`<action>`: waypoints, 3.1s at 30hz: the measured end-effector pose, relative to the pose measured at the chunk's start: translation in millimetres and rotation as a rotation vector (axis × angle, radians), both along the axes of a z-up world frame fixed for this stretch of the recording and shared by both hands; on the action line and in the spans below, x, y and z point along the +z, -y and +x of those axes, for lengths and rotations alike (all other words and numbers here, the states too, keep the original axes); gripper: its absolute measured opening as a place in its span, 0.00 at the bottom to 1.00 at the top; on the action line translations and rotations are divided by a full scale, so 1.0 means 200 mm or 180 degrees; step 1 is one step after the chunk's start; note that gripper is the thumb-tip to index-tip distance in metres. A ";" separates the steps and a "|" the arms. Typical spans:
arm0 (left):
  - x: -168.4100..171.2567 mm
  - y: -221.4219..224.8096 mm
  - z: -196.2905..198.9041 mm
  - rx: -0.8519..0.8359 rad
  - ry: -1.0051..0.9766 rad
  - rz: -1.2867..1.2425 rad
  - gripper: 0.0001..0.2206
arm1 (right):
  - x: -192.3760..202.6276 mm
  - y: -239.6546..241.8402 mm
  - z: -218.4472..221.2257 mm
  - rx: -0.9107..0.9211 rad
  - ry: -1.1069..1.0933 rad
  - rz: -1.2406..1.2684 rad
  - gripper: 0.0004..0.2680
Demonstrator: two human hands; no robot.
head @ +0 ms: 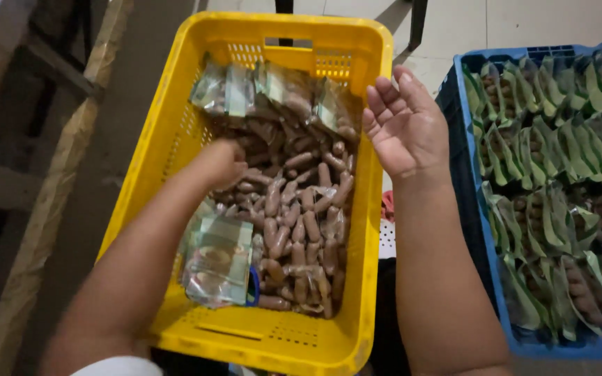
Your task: The person sorts brown tamarind pods from a yellow crate into clear plastic bags, arranging the pods inside the bags and setting the filled bags aside on a table.
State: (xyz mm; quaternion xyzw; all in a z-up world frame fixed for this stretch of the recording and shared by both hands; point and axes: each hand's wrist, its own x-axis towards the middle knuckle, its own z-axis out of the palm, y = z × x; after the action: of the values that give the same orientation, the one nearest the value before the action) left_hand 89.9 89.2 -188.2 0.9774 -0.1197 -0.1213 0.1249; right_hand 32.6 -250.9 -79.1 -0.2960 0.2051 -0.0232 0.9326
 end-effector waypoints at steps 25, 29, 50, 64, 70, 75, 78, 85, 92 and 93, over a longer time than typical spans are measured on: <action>-0.01 -0.21 -0.19 0.0036 -0.1318 0.1055 0.11 | 0.13 -0.15 -0.13 0.0538 0.0134 -0.0788 0.09; 0.20 -0.23 -0.22 0.0355 -0.1253 -0.0318 0.22 | 0.19 -0.25 -0.21 0.1152 0.0379 -0.1755 0.09; 0.61 0.20 -0.53 0.0421 -0.0760 -0.3594 0.12 | 0.02 -0.39 -0.24 0.1678 0.0338 -0.3150 0.04; 0.51 0.18 -0.50 0.0669 -0.0308 -0.3313 0.05 | -0.02 -0.30 -0.15 0.0908 0.0955 -0.3947 0.03; 0.07 0.07 -0.23 0.0478 -0.0633 -0.0625 0.20 | 0.05 -0.26 -0.15 0.0657 0.0981 -0.4358 0.07; -0.07 0.04 -0.18 -0.0007 -0.0836 0.0510 0.33 | 0.09 -0.22 -0.18 0.0526 0.1221 -0.4216 0.19; -0.23 0.04 -0.14 -0.0248 -0.0610 0.0699 0.29 | 0.09 -0.21 -0.16 0.0573 0.1184 -0.4121 0.16; -0.23 -0.04 -0.18 -0.0477 -0.0704 0.0855 0.26 | 0.04 -0.20 -0.11 0.0541 0.1090 -0.3080 0.07; -0.65 -0.18 -0.23 -0.4275 -0.1564 0.5659 0.19 | 0.05 -0.17 -0.11 0.0586 0.0989 -0.2854 0.15; -0.46 -0.11 -0.28 -0.4265 -0.1574 0.5648 0.19 | 0.04 -0.17 -0.11 0.0602 0.0995 -0.2855 0.15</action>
State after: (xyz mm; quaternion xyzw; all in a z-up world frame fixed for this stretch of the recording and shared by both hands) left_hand 34.8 112.0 -280.7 0.4096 -0.4618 -0.3949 -0.6804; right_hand 11.2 -216.6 -71.8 -0.6793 0.0045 -0.0687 0.7307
